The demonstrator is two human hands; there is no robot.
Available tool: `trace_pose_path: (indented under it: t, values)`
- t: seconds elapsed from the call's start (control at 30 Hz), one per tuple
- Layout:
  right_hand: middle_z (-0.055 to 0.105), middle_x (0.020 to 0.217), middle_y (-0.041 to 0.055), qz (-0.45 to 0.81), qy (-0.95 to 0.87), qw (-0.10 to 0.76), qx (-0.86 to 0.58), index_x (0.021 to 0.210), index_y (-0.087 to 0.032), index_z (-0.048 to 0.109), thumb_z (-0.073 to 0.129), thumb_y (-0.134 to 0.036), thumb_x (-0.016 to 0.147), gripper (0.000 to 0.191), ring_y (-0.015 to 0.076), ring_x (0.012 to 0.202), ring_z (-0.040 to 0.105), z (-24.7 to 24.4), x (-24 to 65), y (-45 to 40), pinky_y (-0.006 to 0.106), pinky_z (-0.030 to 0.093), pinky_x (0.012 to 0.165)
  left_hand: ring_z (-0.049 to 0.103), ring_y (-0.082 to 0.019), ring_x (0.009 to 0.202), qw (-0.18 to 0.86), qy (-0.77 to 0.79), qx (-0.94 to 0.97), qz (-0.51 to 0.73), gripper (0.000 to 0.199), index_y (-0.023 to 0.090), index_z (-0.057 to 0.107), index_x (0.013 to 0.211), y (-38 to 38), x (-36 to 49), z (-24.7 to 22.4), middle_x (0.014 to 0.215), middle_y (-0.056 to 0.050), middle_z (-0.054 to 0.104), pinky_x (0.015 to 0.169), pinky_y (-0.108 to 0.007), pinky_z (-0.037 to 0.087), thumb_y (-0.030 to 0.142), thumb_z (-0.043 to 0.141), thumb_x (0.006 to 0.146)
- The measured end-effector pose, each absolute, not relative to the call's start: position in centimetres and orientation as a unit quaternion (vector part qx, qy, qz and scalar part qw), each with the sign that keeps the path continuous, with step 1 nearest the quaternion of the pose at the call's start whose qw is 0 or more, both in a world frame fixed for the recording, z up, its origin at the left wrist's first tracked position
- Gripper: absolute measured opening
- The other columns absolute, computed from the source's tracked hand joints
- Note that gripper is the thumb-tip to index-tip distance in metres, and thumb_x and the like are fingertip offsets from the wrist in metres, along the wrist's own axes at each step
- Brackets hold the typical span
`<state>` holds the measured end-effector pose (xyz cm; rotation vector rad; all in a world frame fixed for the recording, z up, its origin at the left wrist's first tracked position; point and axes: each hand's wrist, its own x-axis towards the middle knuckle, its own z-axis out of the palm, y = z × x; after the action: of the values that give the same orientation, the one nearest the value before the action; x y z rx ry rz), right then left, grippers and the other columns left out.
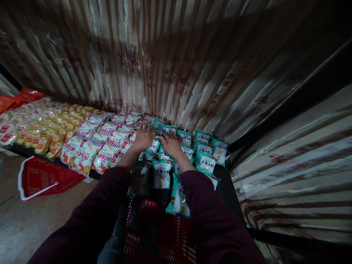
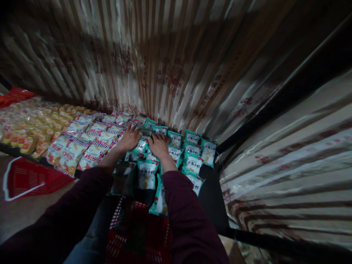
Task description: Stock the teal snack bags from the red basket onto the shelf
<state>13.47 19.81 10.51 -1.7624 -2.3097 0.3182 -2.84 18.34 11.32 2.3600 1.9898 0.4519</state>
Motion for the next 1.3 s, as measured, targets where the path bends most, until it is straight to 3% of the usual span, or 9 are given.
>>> trace_pose_path:
  t: [0.1, 0.27, 0.53, 0.77, 0.9, 1.3]
  values:
    - [0.049, 0.144, 0.0051, 0.110, -0.786, 0.106, -0.599, 0.133, -0.020, 0.054, 0.028, -0.044, 0.099, 0.050, 0.0263, 0.141, 0.029, 10.8, 13.3, 19.7, 0.043, 0.017, 0.116, 0.034, -0.024, 0.138, -0.003, 0.639, 0.753, 0.159, 0.046, 0.008, 0.056, 0.123, 16.9, -4.9, 12.0, 0.133, -0.013, 0.057, 0.120, -0.045, 0.016, 0.026, 0.022, 0.098]
    - [0.047, 0.147, 0.0034, 0.114, -0.787, 0.097, -0.599, 0.133, -0.024, 0.055, 0.024, -0.046, 0.099, 0.051, 0.0269, 0.143, 0.025, 11.0, 12.7, 19.2, 0.045, 0.018, 0.115, 0.040, -0.023, 0.134, -0.004, 0.646, 0.738, 0.196, 0.048, 0.008, 0.055, 0.123, 14.8, -4.4, 11.0, 0.130, -0.014, 0.059, 0.120, -0.046, 0.018, 0.028, 0.019, 0.098]
    - [0.052, 0.141, 0.0055, 0.096, -0.802, 0.124, -0.576, 0.131, -0.023, 0.056, 0.021, -0.045, 0.100, 0.052, 0.0224, 0.138, 0.035, 10.8, 13.6, 18.6, 0.042, 0.019, 0.115, 0.030, -0.025, 0.142, 0.020, 0.666, 0.714, 0.213, 0.049, 0.009, 0.053, 0.129, 14.3, -1.1, 8.5, 0.141, -0.015, 0.049, 0.119, -0.047, 0.022, 0.033, 0.023, 0.098]
    - [0.057, 0.137, 0.0081, 0.082, -0.809, 0.154, -0.562, 0.127, -0.021, 0.060, 0.026, -0.044, 0.099, 0.049, 0.0236, 0.135, 0.039, 10.0, 13.7, 18.7, 0.045, 0.025, 0.113, 0.038, -0.029, 0.136, -0.002, 0.620, 0.724, 0.302, 0.044, 0.013, 0.053, 0.127, 15.5, -1.4, 7.0, 0.132, -0.015, 0.057, 0.115, -0.060, 0.023, 0.033, 0.028, 0.097]
    - [0.059, 0.134, 0.0086, 0.077, -0.813, 0.179, -0.549, 0.125, -0.020, 0.061, 0.028, -0.044, 0.099, 0.048, 0.0220, 0.132, 0.044, 9.7, 14.0, 18.4, 0.043, 0.026, 0.114, 0.041, -0.029, 0.134, 0.004, 0.607, 0.730, 0.315, 0.041, 0.016, 0.056, 0.123, 15.4, -0.7, 6.3, 0.129, -0.014, 0.059, 0.113, -0.060, 0.026, 0.033, 0.030, 0.096]
    - [0.058, 0.135, 0.0112, 0.050, -0.798, 0.190, -0.569, 0.126, -0.018, 0.061, 0.031, -0.041, 0.099, 0.046, 0.0265, 0.136, 0.040, 10.8, 16.0, 16.5, 0.048, 0.029, 0.112, 0.026, -0.035, 0.143, -0.005, 0.661, 0.699, 0.273, 0.045, 0.015, 0.057, 0.128, 13.3, 1.4, 8.6, 0.145, -0.018, 0.045, 0.111, -0.059, 0.028, 0.037, 0.034, 0.096]
